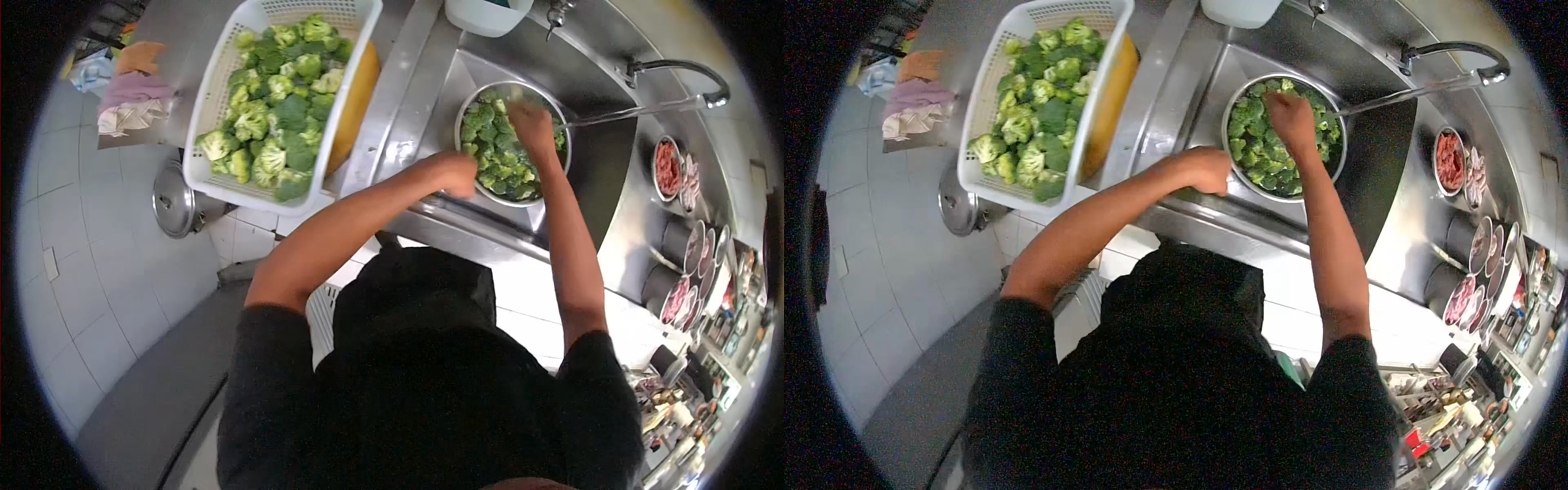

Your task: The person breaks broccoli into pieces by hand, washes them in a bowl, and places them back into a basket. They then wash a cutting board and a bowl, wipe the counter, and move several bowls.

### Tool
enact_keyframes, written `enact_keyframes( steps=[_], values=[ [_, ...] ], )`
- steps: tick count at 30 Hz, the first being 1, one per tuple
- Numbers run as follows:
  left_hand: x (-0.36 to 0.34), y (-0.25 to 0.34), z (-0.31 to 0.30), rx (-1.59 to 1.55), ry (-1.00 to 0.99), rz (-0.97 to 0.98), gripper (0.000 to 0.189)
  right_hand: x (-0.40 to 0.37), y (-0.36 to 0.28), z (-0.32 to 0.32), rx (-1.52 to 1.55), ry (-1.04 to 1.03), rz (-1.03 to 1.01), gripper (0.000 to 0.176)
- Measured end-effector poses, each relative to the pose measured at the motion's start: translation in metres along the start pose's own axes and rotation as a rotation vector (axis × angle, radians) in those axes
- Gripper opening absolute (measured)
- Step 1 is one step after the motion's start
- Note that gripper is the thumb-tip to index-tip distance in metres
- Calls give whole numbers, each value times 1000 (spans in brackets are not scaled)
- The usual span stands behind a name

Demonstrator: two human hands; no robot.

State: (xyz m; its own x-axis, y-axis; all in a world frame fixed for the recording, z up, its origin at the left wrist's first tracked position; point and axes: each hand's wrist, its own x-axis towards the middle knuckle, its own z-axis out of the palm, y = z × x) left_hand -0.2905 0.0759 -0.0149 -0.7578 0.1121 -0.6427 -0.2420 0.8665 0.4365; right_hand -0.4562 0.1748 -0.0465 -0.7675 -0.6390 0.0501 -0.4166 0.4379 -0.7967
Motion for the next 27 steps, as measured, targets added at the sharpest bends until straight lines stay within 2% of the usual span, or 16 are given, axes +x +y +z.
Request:
enact_keyframes(
  steps=[2,5,6,8,10,12,14,16,18,20,21,22,23,24,25,27],
  values=[
    [73,-32,52,124,75,-34,27,-13,66,-13,-186,-36,93,37],
    [157,-73,109,199,-125,-360,30,-29,148,-33,-276,-3,154,61],
    [189,-93,135,218,-226,-446,31,-36,169,-39,-250,-5,271,68],
    [205,-107,143,155,-337,-481,31,-41,206,-44,-192,-2,500,82],
    [205,-109,146,106,-407,-435,31,-52,234,-39,141,-48,729,98],
    [206,-108,144,93,-442,-387,30,-54,216,-11,367,-65,806,96],
    [203,-105,142,104,-479,-349,30,-53,217,17,485,-181,817,91],
    [191,-101,135,148,-520,-301,30,-43,235,50,608,-367,716,85],
    [170,-88,120,202,-559,-222,30,-35,205,40,313,-365,619,76],
    [150,-71,97,141,-463,-171,30,-21,203,16,-106,-371,411,59],
    [148,-62,87,42,-332,-186,35,-8,176,-12,-206,-287,322,56],
    [146,-54,76,-59,-202,-186,41,0,205,-18,-112,-86,182,57],
    [147,-46,67,-156,-72,-191,49,15,176,-38,-114,74,155,53],
    [148,-38,60,-255,236,-167,60,35,187,-46,-46,38,231,56],
    [151,-29,52,-347,547,-136,71,46,217,-45,349,34,161,69],
    [168,-15,32,-428,555,-350,94,77,252,-27,184,-47,259,79]
  ],
)
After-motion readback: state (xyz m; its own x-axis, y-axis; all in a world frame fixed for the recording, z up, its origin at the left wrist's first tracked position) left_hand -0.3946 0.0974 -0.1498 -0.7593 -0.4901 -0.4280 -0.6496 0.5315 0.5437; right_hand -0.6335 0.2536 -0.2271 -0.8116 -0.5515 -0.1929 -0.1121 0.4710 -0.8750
